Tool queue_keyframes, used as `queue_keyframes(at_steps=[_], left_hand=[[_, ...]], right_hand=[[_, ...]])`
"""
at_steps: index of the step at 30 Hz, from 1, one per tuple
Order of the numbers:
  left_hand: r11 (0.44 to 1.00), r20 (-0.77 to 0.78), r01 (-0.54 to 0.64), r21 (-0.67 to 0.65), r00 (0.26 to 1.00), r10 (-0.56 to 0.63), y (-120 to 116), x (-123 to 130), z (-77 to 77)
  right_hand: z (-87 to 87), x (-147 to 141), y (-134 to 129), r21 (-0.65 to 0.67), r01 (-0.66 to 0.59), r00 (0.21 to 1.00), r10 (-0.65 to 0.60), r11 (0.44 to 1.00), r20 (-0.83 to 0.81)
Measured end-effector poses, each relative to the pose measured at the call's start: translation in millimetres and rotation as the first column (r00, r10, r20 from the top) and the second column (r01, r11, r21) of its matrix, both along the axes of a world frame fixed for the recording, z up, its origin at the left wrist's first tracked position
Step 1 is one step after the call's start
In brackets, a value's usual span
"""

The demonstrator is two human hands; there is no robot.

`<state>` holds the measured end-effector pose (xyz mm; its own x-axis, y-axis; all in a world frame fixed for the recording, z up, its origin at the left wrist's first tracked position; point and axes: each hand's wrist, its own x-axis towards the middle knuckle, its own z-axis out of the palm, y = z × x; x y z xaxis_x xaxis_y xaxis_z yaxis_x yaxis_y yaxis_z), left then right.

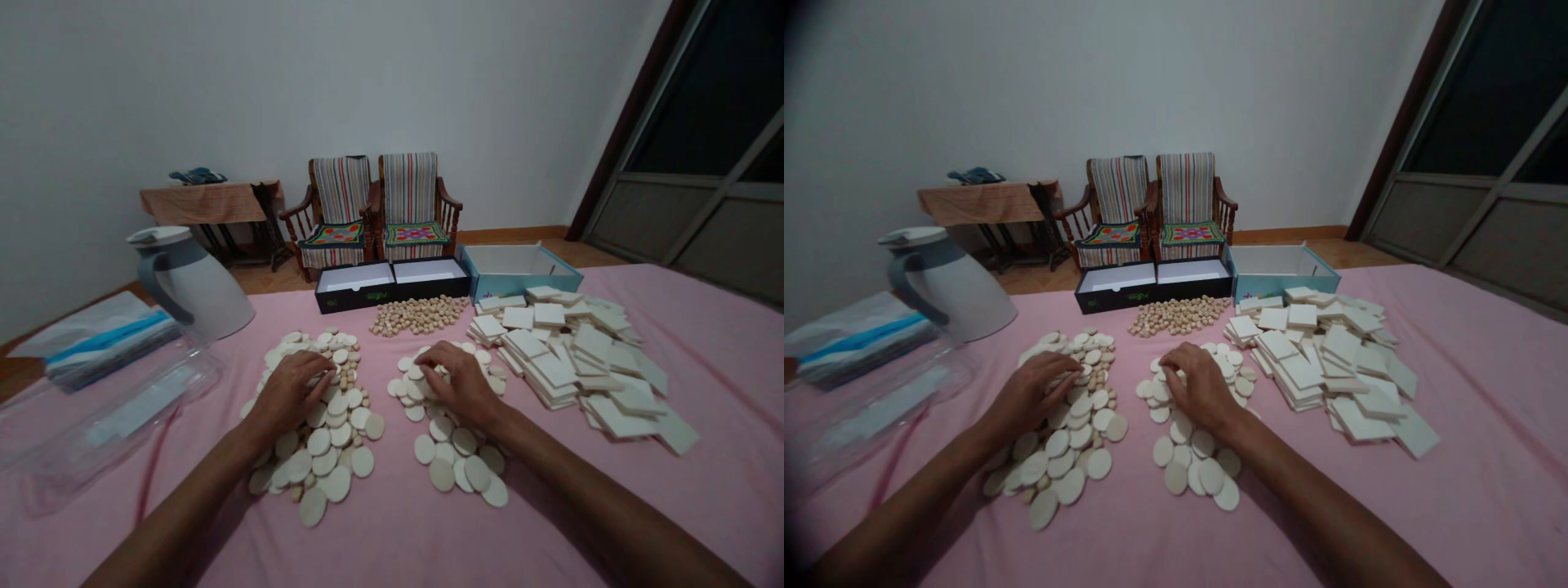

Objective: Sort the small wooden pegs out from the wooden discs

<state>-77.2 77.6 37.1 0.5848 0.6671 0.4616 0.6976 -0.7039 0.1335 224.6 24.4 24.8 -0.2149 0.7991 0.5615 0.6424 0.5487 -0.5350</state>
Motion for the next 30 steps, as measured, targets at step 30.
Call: queue_keyframes(at_steps=[30], left_hand=[[0.999, 0.021, 0.045, -0.012, 0.999, -0.044, -8.3, -5.7, -18.5]], right_hand=[[-0.7, -87.5, 50.0, -0.478, -0.071, 0.864, 0.293, 0.876, 0.408]])
